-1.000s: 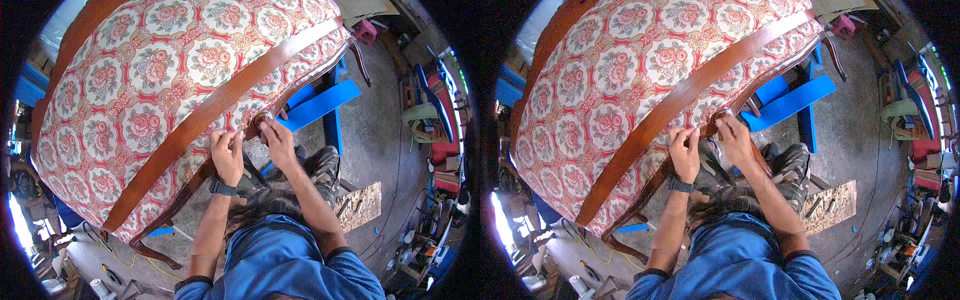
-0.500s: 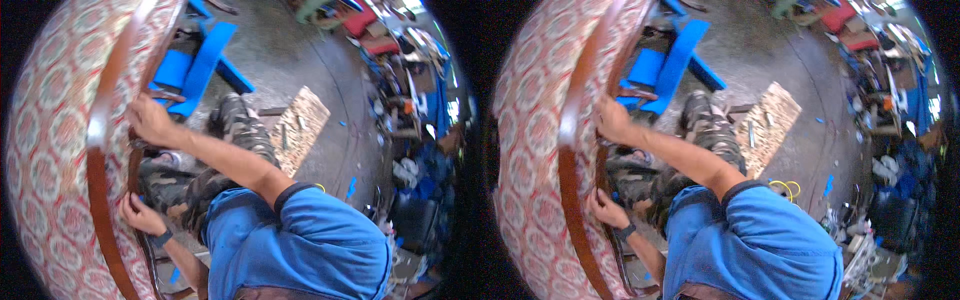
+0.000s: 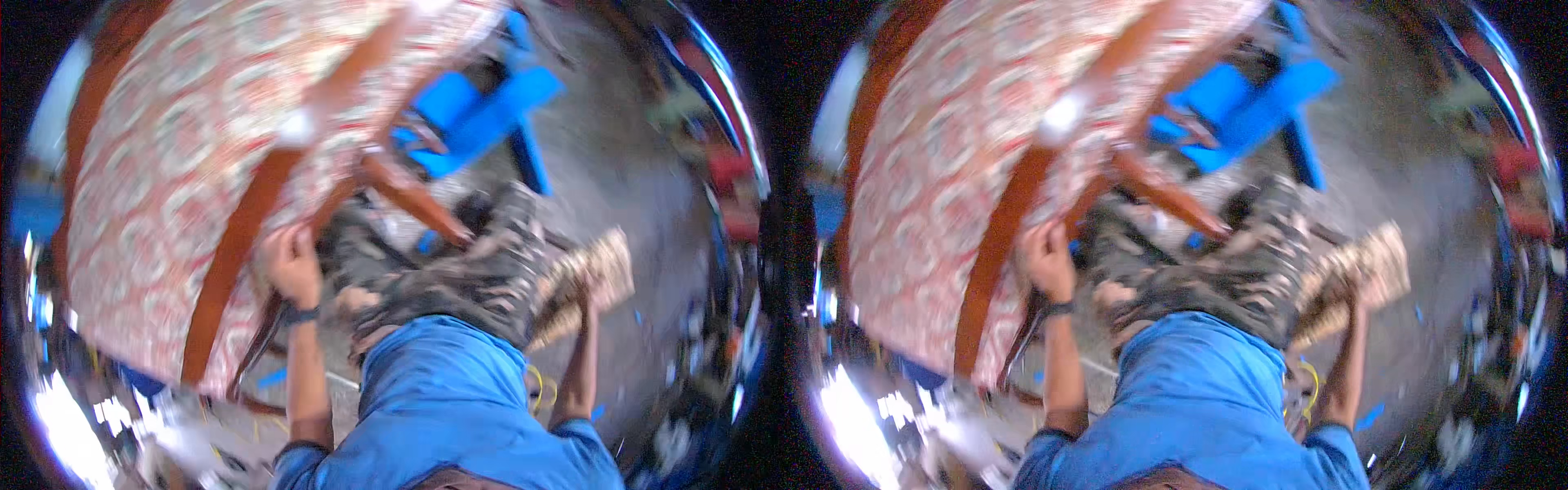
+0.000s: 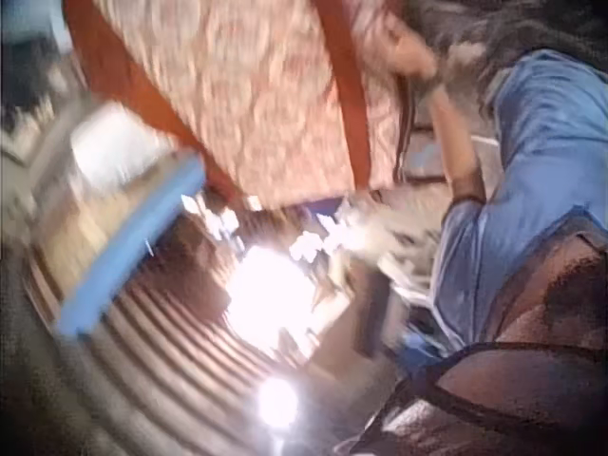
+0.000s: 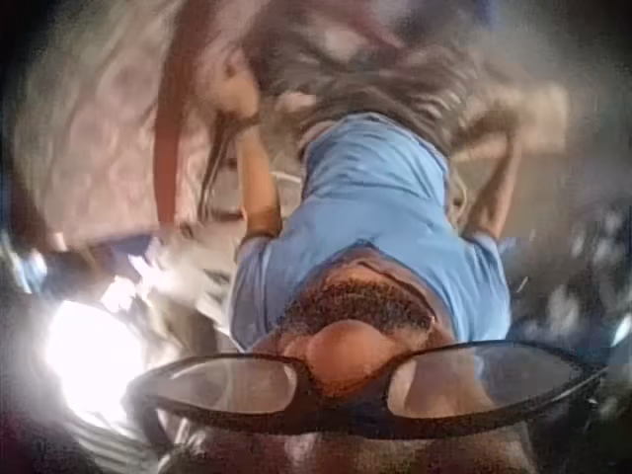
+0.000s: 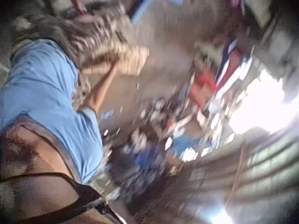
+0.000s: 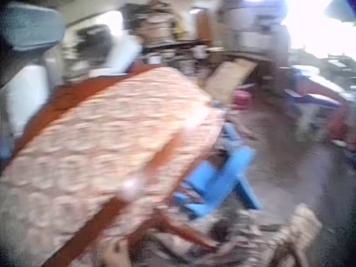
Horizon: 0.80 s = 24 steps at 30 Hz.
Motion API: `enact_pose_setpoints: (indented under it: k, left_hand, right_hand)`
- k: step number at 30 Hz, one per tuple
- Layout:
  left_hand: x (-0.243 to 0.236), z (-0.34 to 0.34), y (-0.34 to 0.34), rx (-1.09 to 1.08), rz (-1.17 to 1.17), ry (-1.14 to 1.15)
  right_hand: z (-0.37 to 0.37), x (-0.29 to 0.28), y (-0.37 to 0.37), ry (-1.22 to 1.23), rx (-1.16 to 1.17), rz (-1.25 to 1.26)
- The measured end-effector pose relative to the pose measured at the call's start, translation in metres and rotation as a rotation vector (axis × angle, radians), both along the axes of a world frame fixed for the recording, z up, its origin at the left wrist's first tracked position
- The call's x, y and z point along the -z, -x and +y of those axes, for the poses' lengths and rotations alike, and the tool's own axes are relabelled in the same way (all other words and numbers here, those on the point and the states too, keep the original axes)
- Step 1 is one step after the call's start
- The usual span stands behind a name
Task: The person works on reupholstering a wooden chair, using a small hand tool to tuck the fabric edge along the wooden frame and pressing and smoothing the fabric into place by hand.
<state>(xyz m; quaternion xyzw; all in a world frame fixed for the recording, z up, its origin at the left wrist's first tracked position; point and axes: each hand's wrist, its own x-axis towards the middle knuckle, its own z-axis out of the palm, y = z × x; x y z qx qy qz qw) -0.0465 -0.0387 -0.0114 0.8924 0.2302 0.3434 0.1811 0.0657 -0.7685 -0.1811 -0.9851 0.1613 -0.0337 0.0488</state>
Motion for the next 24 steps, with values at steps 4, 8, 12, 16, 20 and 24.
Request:
enact_pose_setpoints:
  k: [4, 8, 12, 16, 20, 24]
  left_hand:
    - [-0.013, 0.022, 0.016, -0.020, -0.052, 0.036]
    - [-0.006, 0.020, 0.005, -0.023, -0.069, 0.123]
    - [-0.003, 0.027, 0.014, -0.076, -0.075, 0.086]
    - [-0.007, 0.020, 0.005, -0.026, -0.073, 0.087]
    - [-0.003, 0.012, 0.001, -0.020, -0.141, 0.099]
    - [-0.007, -0.028, 0.006, -0.082, -0.258, 0.289]
  right_hand:
    - [0.061, -0.008, -0.008, -0.360, -0.263, -0.126]
    - [0.063, -0.045, -0.031, -0.774, 0.105, 0.039]
    - [0.195, -0.113, -0.044, -1.203, -0.061, -0.189]
    - [0.324, -0.170, -0.044, -1.241, -0.400, 0.065]
    - [0.480, -0.220, -0.017, -0.832, -1.025, 0.104]
    - [0.558, -0.250, -0.012, -0.547, -1.365, 0.093]
